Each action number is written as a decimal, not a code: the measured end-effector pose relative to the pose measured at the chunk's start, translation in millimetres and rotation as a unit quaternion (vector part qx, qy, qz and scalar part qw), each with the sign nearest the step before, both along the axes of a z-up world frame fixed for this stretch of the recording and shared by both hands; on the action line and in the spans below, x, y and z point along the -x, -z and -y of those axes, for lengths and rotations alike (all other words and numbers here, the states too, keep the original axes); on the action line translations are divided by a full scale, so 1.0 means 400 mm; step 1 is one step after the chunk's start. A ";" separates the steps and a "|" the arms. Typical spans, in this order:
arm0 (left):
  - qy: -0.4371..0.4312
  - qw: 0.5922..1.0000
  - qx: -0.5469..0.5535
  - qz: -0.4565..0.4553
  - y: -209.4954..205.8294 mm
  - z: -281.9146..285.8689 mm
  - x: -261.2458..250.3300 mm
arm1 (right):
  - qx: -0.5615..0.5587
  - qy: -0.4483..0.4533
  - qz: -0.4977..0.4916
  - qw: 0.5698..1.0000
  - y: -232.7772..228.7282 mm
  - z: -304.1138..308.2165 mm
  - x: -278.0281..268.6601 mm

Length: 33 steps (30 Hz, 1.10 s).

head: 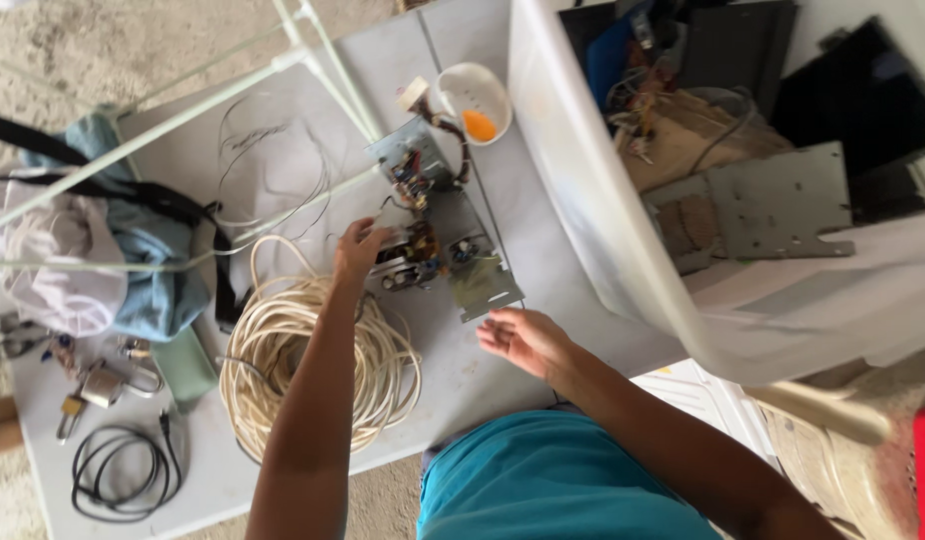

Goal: The person sorts various electronic components and disassembled device parts from a large white bin onto a table, handling items such as a keyboard, internal screens, and circuit boards.

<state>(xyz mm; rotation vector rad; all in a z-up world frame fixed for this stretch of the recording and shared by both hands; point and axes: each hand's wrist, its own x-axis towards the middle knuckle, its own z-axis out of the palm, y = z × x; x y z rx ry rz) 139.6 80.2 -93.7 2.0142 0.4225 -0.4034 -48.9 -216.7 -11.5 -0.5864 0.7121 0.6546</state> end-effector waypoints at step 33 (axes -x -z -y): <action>0.131 0.917 0.063 0.373 -0.830 0.700 0.243 | 0.656 -0.259 0.380 0.599 -0.477 0.816 -0.594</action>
